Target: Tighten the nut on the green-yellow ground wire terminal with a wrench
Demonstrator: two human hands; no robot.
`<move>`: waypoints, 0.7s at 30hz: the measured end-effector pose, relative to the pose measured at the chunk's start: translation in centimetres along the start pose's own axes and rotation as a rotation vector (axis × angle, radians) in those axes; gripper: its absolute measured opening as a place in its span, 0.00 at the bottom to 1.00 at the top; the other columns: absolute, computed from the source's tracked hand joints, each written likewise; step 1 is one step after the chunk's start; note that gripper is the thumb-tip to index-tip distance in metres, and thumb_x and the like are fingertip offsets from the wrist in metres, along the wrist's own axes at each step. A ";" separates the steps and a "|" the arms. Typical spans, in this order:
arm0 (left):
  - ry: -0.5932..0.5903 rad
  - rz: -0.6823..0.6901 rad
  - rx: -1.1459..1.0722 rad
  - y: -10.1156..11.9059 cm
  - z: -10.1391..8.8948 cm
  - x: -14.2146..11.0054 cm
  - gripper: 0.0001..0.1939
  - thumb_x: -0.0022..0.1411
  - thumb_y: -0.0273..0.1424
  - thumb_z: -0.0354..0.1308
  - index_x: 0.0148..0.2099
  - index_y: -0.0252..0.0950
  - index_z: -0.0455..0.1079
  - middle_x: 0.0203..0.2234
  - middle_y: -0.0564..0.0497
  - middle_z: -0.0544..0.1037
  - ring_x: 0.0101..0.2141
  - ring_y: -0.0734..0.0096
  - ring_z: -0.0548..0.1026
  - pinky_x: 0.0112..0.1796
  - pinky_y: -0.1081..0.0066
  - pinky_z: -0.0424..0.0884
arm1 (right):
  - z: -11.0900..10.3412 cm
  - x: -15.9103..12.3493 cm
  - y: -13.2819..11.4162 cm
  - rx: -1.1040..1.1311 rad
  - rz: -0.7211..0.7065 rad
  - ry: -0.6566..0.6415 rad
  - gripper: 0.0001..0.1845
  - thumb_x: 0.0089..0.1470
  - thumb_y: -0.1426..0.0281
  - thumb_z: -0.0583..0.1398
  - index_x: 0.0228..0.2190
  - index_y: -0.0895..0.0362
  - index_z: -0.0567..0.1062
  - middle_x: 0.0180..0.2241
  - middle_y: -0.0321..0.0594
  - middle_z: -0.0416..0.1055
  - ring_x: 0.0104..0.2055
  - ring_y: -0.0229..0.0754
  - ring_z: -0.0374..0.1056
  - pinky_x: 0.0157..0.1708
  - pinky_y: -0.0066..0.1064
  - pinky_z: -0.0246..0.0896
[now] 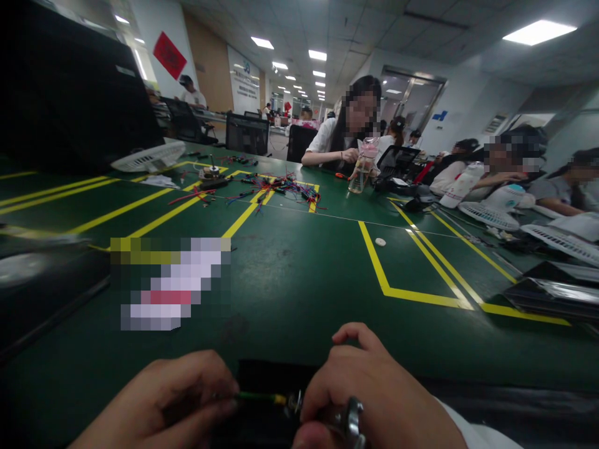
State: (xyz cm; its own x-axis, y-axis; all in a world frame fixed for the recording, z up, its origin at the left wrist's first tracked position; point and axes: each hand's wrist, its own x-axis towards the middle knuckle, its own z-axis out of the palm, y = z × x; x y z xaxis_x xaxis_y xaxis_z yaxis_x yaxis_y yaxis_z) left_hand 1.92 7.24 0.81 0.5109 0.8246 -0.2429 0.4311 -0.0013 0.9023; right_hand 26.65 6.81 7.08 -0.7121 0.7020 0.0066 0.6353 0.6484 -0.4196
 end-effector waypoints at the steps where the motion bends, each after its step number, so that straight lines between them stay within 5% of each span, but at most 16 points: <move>1: 0.011 -0.001 0.002 0.0 0.0 0.0 0.09 0.61 0.35 0.54 0.32 0.36 0.69 0.20 0.56 0.71 0.23 0.71 0.70 0.24 0.76 0.63 | 0.1 0.1 0.0 -0.001 0.021 -0.002 0.27 0.67 0.58 0.46 0.24 0.55 0.73 0.19 0.33 0.71 0.21 0.36 0.68 0.51 0.42 0.55; 5: 0.069 0.011 0.018 -0.1 0.2 -0.1 0.08 0.60 0.34 0.54 0.31 0.36 0.69 0.20 0.57 0.70 0.23 0.72 0.70 0.24 0.76 0.62 | 0.9 -0.2 0.5 0.042 0.009 -0.048 0.17 0.62 0.64 0.54 0.23 0.55 0.71 0.19 0.31 0.70 0.21 0.35 0.67 0.51 0.39 0.55; 9: 0.009 0.006 0.003 -0.1 0.2 -0.1 0.09 0.62 0.35 0.54 0.33 0.36 0.69 0.20 0.56 0.70 0.23 0.71 0.70 0.24 0.75 0.62 | 1.5 -0.4 0.8 0.035 -0.061 0.075 0.13 0.58 0.67 0.54 0.23 0.53 0.69 0.18 0.30 0.69 0.20 0.35 0.67 0.49 0.41 0.57; 12: 0.037 0.005 0.004 -0.2 0.2 0.0 0.09 0.61 0.34 0.54 0.32 0.36 0.70 0.21 0.56 0.70 0.23 0.71 0.70 0.24 0.75 0.62 | 1.2 -0.4 0.3 0.063 0.015 0.065 0.09 0.55 0.71 0.58 0.23 0.54 0.70 0.19 0.29 0.69 0.23 0.35 0.68 0.51 0.41 0.55; 21: 0.074 0.032 0.039 0.0 0.3 0.0 0.08 0.61 0.33 0.54 0.31 0.36 0.70 0.20 0.56 0.71 0.22 0.71 0.71 0.23 0.75 0.63 | 0.0 -0.2 -0.9 0.120 0.034 0.073 0.08 0.53 0.77 0.60 0.25 0.54 0.72 0.25 0.30 0.72 0.29 0.34 0.70 0.55 0.34 0.49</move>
State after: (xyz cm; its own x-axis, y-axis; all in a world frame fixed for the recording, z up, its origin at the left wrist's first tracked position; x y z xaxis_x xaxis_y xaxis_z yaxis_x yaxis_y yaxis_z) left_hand 2.10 7.08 0.70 0.4690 0.8635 -0.1857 0.4447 -0.0492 0.8943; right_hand 26.23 6.07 7.41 -0.6644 0.7454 0.0548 0.6151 0.5869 -0.5265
